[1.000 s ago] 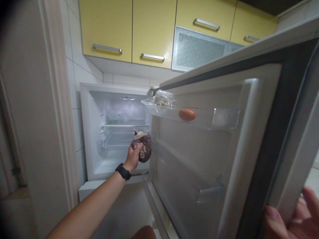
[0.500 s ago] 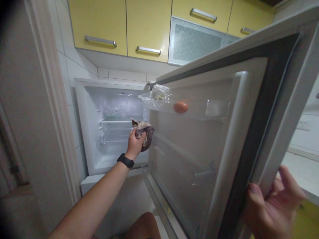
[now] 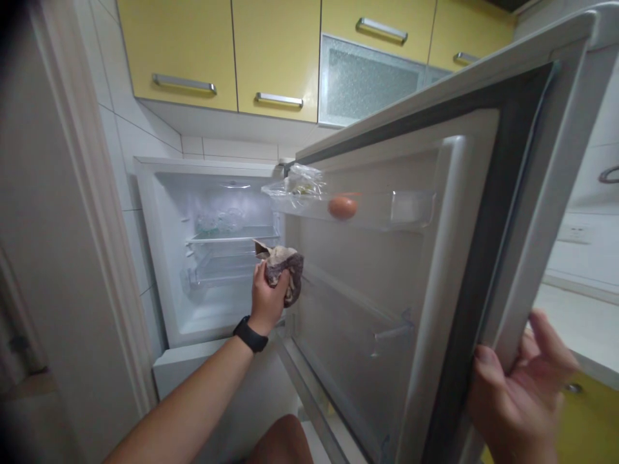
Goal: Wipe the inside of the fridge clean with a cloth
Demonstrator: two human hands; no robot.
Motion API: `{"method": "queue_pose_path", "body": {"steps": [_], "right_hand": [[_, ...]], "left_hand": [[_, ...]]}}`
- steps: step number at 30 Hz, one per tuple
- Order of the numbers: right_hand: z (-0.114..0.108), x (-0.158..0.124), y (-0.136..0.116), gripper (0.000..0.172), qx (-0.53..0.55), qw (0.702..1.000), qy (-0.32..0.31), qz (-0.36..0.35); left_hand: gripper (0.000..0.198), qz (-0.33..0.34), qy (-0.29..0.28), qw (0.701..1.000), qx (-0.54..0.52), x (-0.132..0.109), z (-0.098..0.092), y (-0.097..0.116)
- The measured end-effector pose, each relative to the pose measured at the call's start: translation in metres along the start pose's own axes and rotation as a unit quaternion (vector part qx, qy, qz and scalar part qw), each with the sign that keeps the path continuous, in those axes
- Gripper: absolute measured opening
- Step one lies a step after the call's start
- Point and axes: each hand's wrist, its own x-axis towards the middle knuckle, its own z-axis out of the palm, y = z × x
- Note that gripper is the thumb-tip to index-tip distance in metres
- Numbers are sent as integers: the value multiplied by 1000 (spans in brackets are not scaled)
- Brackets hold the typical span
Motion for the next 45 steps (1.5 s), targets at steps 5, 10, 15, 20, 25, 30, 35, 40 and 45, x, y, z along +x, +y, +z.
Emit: {"method": "queue_pose_path", "body": {"steps": [5, 10, 15, 20, 25, 30, 35, 40, 45], "right_hand": [[-3, 1, 9, 96, 7, 999, -27, -23], [0, -2, 1, 91, 11, 1000, -16, -10], [1, -3, -4, 87, 23, 1000, -19, -1], [2, -3, -5, 92, 11, 1000, -18, -11], [0, -1, 1, 94, -4, 1000, -16, -18], [-3, -1, 8, 95, -6, 1000, -9, -8], [-2, -2, 8, 97, -9, 1000, -20, -10], [0, -4, 2, 92, 0, 1000, -8, -7], [1, -4, -2, 89, -4, 1000, -12, 17]], "left_hand": [[30, 77, -66, 994, -33, -41, -12, 45], [40, 121, -95, 988, 0, -20, -15, 21], [38, -13, -29, 999, 36, 51, -5, -51], [32, -47, -14, 998, 28, 82, 0, -83], [38, -29, -18, 999, 13, 42, -2, -54], [26, 39, -56, 998, -10, -18, -10, 7], [39, 93, -120, 988, -34, -49, -20, 49], [43, 111, -117, 987, 29, -14, -20, 25], [49, -15, -61, 994, 84, 45, -10, -29]]}}
